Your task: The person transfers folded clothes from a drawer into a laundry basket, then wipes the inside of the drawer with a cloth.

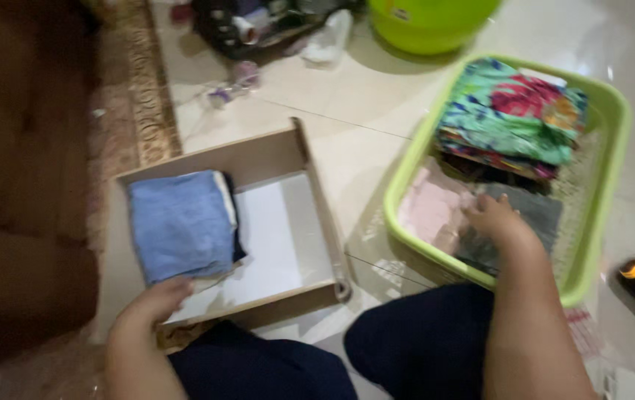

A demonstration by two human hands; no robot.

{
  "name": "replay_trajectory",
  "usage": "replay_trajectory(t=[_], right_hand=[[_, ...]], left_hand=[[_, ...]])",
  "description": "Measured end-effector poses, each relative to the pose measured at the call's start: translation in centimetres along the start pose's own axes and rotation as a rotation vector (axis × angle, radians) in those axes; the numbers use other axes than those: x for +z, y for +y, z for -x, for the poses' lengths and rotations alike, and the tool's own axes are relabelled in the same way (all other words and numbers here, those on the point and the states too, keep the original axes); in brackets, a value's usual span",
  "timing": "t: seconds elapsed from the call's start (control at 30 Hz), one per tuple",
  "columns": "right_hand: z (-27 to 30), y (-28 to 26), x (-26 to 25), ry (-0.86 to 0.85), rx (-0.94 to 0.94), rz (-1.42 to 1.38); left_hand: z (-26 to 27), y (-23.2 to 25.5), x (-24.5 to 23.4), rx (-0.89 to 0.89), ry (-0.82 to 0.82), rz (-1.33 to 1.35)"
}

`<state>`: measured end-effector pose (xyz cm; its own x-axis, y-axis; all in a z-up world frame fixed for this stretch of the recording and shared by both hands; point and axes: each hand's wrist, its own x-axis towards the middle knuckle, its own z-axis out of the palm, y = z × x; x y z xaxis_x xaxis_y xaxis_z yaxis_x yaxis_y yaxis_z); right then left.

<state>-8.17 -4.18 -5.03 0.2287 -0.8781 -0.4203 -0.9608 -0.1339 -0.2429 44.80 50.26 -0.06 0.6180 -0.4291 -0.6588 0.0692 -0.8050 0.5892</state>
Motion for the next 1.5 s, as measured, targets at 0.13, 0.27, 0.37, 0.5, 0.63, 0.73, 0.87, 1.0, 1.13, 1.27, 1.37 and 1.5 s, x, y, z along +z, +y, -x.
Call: replay_trajectory(t=[0.13, 0.27, 0.37, 0.5, 0.63, 0.73, 0.87, 1.0, 1.13, 1.27, 1.37, 1.5], right_hand=[[6.6, -8.0, 1.3, 0.267, -0.493, -0.072], [15.6, -18.8, 2.6, 0.378, -0.887, -0.105], [21.9, -26.9, 5.4, 0.070, -0.817, -0.065], [29.1, -35.9, 10.5, -0.036, -1.248, -0.015], [30.9, -44.0, 13.6, -0.289, -1.197, 0.075], [29.3, -50.1, 16.0, -0.189, -1.266, 0.080], [26.7, -53.7, 18.8, -0.143, -1.044, 0.163], [23.9, -52.7, 21.1, -0.100, -1.103, 0.078], [21.6, -51.2, 22.0, -0.245, -1.148, 0.009], [20.8, -50.8, 21.4, -0.346, -1.115, -0.205], [21.2, -50.3, 20.9, -0.371, -1.101, -0.200], [21.4, -50.0, 20.3, -0.374, -1.102, -0.209]], left_hand=[[-1.3, -0.4, -2.5, 0.077, 0.142, 0.050], [-2.4, -0.5, -4.5, 0.326, 0.403, 0.069], [-5.1, -0.4, -4.7, 0.109, 0.366, 0.061], [-8.7, -0.1, -4.1, 0.141, 0.524, -0.013], [-11.1, 1.0, -2.7, 0.173, 0.589, 0.044], [-11.3, 0.9, -2.0, 0.213, 0.741, 0.111], [-9.9, 2.3, -2.3, 0.209, 0.845, 0.097], [-7.6, 4.0, -2.5, -0.046, 0.753, 0.055], [-6.6, 5.3, -1.8, -0.151, 0.656, -0.121], [-6.4, 5.7, -1.1, -0.127, 0.833, -0.089], [-6.1, 5.2, -1.0, -0.066, 0.917, -0.087], [-6.3, 4.6, -1.7, 0.008, 0.786, -0.058]])
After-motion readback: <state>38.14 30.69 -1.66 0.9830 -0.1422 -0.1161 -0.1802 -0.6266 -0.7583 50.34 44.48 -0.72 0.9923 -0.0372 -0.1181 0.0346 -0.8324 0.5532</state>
